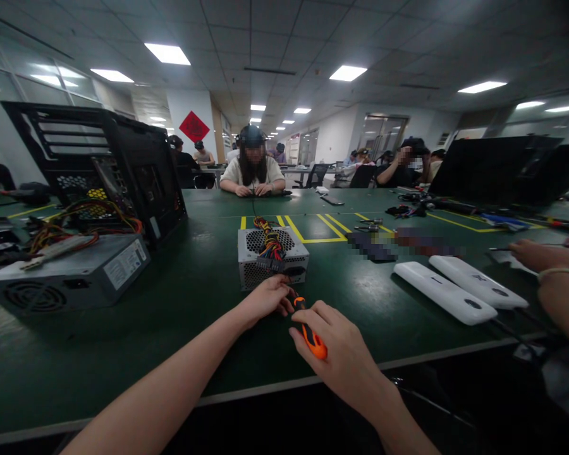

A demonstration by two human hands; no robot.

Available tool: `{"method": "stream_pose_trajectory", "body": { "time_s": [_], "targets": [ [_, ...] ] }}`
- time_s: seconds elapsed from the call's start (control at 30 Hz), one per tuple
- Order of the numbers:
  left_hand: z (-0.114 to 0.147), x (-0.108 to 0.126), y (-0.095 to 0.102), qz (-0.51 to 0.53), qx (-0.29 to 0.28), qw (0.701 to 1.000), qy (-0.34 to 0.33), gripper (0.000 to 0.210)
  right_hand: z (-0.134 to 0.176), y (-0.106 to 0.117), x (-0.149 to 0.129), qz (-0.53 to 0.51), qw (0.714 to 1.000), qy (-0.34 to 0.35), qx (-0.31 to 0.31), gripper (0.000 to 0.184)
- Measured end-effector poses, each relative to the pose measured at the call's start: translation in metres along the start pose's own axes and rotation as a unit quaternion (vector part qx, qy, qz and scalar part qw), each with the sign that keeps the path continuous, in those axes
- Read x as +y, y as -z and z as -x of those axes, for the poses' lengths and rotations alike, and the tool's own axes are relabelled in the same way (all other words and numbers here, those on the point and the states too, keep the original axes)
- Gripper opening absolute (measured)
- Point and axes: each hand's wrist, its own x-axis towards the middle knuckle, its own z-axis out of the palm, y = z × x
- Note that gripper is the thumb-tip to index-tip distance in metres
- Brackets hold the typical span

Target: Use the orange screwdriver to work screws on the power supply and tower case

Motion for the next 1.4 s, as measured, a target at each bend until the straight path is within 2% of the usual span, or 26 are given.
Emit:
{"method": "stream_pose_trajectory", "body": {
  "time_s": [0.07,0.17,0.27,0.33,0.5,0.6,0.67,0.8,0.97,1.1,1.2,1.4],
  "targets": [
    [0.004,0.001,0.002,-0.169,0.013,0.982,-0.078,0.024,-0.002,0.001,0.004,-0.029,0.998,-0.006,0.048,0.016],
    [0.010,0.004,0.005,-0.361,0.027,0.912,-0.192,0.023,-0.002,0.004,0.012,-0.055,0.994,-0.017,0.093,0.016],
    [0.011,0.004,0.006,-0.425,0.034,0.883,-0.196,0.028,-0.003,0.007,0.020,-0.057,0.996,0.002,0.067,0.011],
    [0.009,0.003,0.006,-0.440,0.040,0.879,-0.178,0.030,-0.003,0.007,0.023,-0.054,0.996,0.021,0.062,0.011],
    [0.004,-0.003,0.004,-0.469,0.044,0.871,-0.137,0.039,-0.005,-0.002,0.025,-0.036,0.992,0.049,0.111,0.009],
    [0.003,-0.004,0.002,-0.491,0.046,0.861,-0.122,0.043,-0.004,-0.007,0.024,-0.024,0.991,0.063,0.117,0.015],
    [0.003,-0.004,0.001,-0.502,0.051,0.856,-0.114,0.043,-0.002,-0.008,0.023,-0.013,0.991,0.065,0.117,0.012],
    [0.005,-0.002,0.000,-0.501,0.060,0.858,-0.099,0.042,-0.001,-0.007,0.022,0.011,0.993,0.072,0.096,0.008],
    [0.006,0.001,0.002,-0.454,0.049,0.883,-0.108,0.040,-0.001,-0.004,0.017,0.027,0.996,0.068,0.051,0.010],
    [0.007,0.003,0.005,-0.428,0.030,0.896,-0.114,0.039,-0.001,-0.005,0.017,-0.013,0.997,0.044,0.068,0.015],
    [0.007,0.002,0.008,-0.432,0.020,0.894,-0.121,0.036,0.000,-0.006,0.019,-0.038,0.996,0.037,0.076,0.010],
    [0.005,0.000,0.010,-0.454,0.024,0.883,-0.117,0.035,0.000,-0.002,0.017,-0.015,0.998,0.063,0.018,0.012]
  ]
}}
